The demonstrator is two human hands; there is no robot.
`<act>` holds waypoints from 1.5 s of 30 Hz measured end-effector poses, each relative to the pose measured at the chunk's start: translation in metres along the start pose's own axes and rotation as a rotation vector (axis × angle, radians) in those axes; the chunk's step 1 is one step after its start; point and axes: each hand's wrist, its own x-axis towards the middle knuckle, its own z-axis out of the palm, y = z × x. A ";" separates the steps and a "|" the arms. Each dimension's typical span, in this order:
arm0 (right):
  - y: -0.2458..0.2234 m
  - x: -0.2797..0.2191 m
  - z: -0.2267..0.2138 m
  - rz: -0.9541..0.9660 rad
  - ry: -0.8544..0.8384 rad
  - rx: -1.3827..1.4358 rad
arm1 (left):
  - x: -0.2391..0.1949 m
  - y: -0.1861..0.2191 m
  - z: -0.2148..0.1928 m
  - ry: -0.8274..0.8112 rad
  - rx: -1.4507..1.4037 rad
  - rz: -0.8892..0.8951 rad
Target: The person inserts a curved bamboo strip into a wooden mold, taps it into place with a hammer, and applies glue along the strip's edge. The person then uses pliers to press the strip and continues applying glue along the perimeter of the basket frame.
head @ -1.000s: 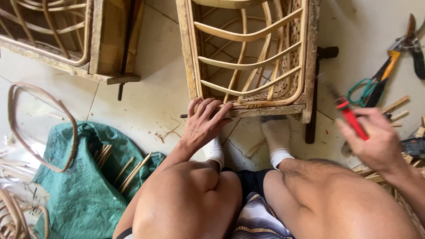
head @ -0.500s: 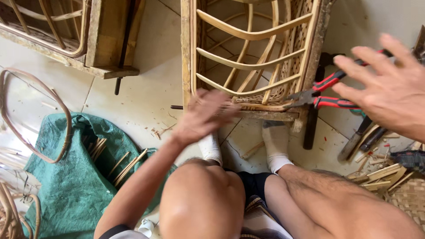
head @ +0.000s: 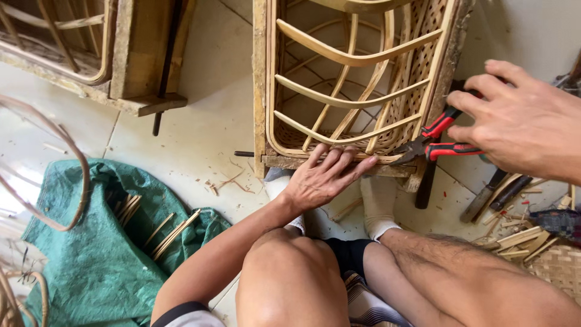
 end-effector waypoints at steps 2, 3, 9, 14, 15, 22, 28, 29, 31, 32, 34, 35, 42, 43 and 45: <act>0.001 0.001 -0.013 -0.028 -0.099 0.003 | 0.002 0.001 0.001 -0.008 0.017 -0.002; -0.001 0.000 -0.020 -0.040 -0.168 -0.006 | 0.002 0.001 0.003 -0.008 0.005 -0.006; -0.013 -0.001 -0.042 -0.057 -0.202 -0.085 | -0.003 0.003 0.006 -0.007 -0.032 -0.018; -0.019 -0.011 -0.025 -0.005 -0.087 -0.121 | 0.000 0.001 0.006 0.013 -0.053 -0.033; -0.021 -0.017 -0.019 0.017 -0.026 -0.163 | -0.001 0.001 0.005 0.026 -0.058 -0.021; -0.046 -0.042 0.020 0.313 -0.103 -0.030 | -0.044 -0.003 -0.010 0.344 -0.059 -0.188; -0.043 -0.025 0.005 0.189 0.029 0.079 | -0.050 -0.013 -0.018 0.361 -0.075 -0.406; -0.042 -0.021 0.000 0.178 -0.028 0.081 | -0.048 -0.016 -0.017 0.357 -0.103 -0.418; -0.043 -0.019 -0.009 0.158 -0.144 0.089 | -0.047 -0.018 -0.016 0.276 -0.059 -0.422; -0.042 -0.018 -0.012 0.137 -0.199 0.068 | -0.046 -0.020 -0.014 0.239 -0.033 -0.423; -0.045 -0.019 -0.013 0.092 -0.305 0.030 | -0.047 -0.021 -0.013 0.224 -0.039 -0.434; -0.048 -0.022 -0.011 0.101 -0.253 0.050 | -0.049 -0.018 -0.014 0.215 -0.041 -0.439; -0.063 -0.057 0.080 0.510 0.685 0.625 | -0.041 -0.017 -0.021 0.260 -0.075 -0.446; -0.070 -0.065 0.103 0.612 0.751 0.806 | -0.041 -0.016 -0.019 0.262 -0.083 -0.449; -0.085 -0.058 0.149 0.817 0.744 1.030 | -0.043 -0.015 -0.020 0.268 -0.087 -0.441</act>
